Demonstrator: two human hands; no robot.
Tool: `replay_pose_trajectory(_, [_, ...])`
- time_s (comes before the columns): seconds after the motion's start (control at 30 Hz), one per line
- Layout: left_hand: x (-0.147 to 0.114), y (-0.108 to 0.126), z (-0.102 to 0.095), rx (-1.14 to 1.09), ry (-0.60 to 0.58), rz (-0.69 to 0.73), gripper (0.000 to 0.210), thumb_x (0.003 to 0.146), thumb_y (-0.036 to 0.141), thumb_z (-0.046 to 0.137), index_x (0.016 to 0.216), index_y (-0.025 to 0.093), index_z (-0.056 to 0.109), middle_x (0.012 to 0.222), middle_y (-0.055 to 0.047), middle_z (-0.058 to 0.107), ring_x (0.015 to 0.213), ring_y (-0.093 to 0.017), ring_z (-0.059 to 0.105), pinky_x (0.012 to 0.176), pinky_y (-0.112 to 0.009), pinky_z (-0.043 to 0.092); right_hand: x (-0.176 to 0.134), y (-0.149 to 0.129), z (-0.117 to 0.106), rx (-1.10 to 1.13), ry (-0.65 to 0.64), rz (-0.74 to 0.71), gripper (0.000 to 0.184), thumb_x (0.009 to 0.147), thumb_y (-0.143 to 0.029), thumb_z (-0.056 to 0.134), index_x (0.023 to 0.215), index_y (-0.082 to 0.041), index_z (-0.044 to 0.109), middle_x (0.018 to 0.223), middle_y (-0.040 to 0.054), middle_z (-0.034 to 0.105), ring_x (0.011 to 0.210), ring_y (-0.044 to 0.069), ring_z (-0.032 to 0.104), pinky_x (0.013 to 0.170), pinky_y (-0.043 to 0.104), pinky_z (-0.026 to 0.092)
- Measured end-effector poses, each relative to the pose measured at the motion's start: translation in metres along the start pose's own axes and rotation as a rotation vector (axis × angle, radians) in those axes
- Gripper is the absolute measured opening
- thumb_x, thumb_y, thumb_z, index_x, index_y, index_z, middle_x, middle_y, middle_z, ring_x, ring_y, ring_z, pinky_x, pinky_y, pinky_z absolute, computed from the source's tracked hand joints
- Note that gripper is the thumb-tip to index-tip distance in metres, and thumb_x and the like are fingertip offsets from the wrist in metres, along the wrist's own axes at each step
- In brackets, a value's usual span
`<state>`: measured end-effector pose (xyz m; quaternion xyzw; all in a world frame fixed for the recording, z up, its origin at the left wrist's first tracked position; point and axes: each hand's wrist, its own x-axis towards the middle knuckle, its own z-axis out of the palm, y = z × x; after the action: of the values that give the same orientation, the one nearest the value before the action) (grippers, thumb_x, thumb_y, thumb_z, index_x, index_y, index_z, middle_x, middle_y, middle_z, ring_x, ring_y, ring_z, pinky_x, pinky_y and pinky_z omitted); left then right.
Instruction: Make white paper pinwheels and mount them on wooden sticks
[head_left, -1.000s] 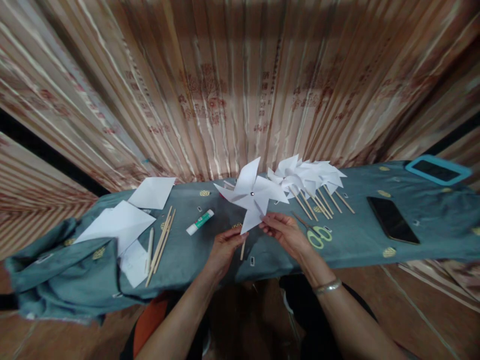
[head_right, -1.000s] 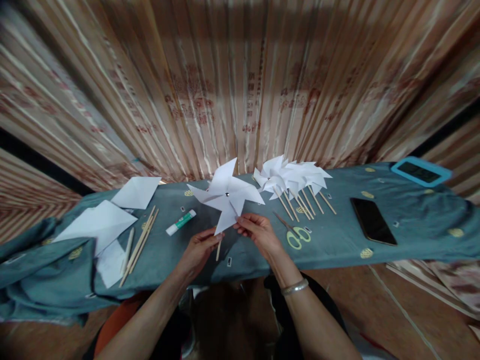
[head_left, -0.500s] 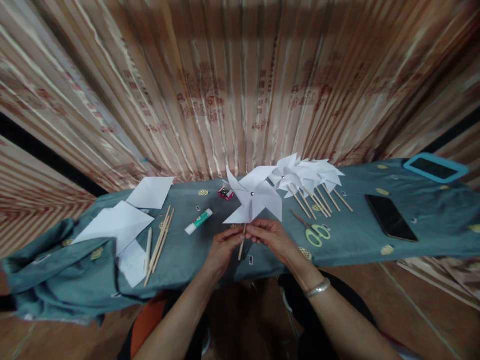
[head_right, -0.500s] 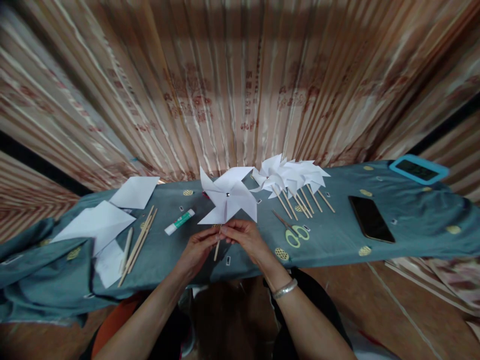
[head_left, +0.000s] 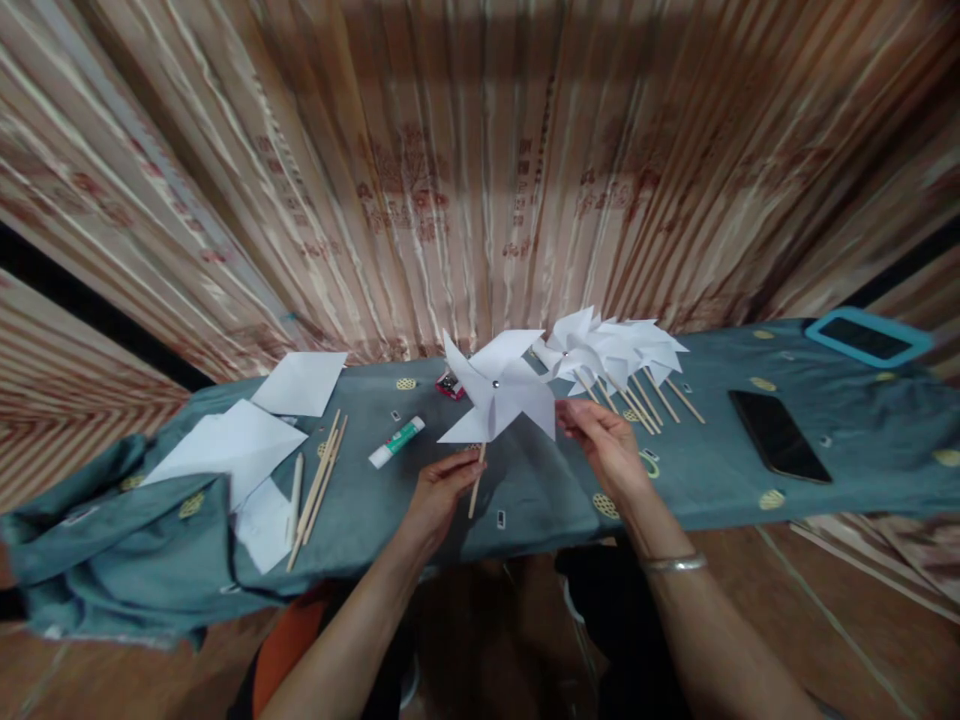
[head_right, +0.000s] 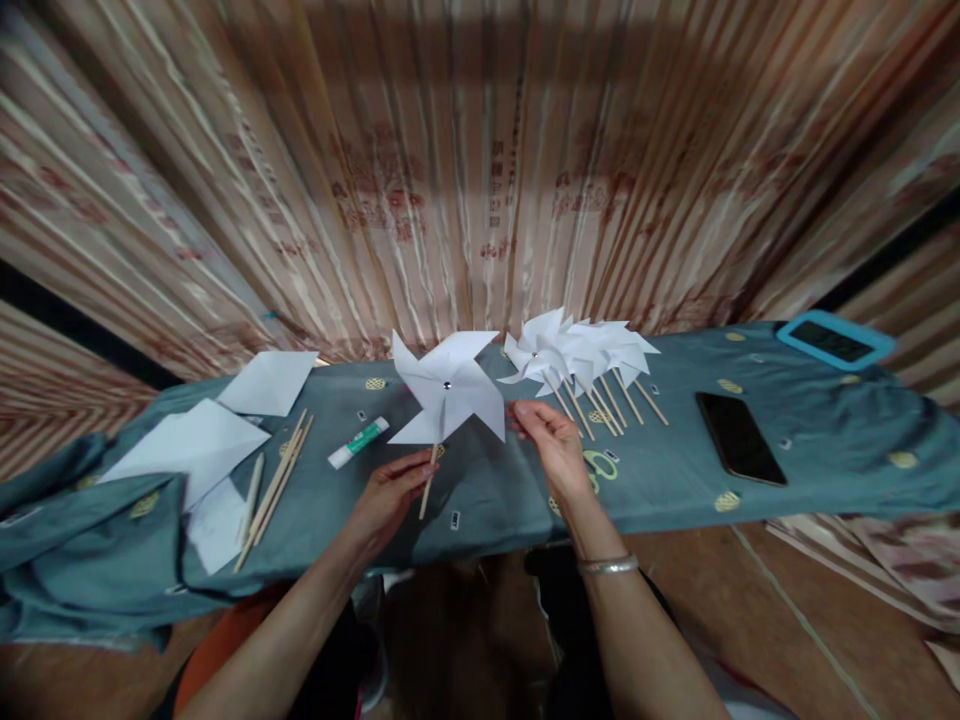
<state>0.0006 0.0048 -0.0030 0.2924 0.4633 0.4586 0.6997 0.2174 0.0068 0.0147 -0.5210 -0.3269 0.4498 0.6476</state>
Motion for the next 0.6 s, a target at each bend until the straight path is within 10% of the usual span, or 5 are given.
replay_pose_trajectory(0.6, [0.004, -0.009, 0.004, 0.028, -0.006, 0.034, 0.037, 0.042, 0.032, 0.091, 0.073, 0.017, 0.078, 0.078, -0.008, 0.075, 0.074, -0.017, 0.065, 0.079, -0.030, 0.047, -0.018, 0.005, 0.022, -0.034, -0.180, 0.073, 0.035, 0.055, -0.048, 0.084, 0.050, -0.022, 0.060, 0.054, -0.0034, 0.054, 0.057, 0.013, 0.046, 0.059, 0.028, 0.038])
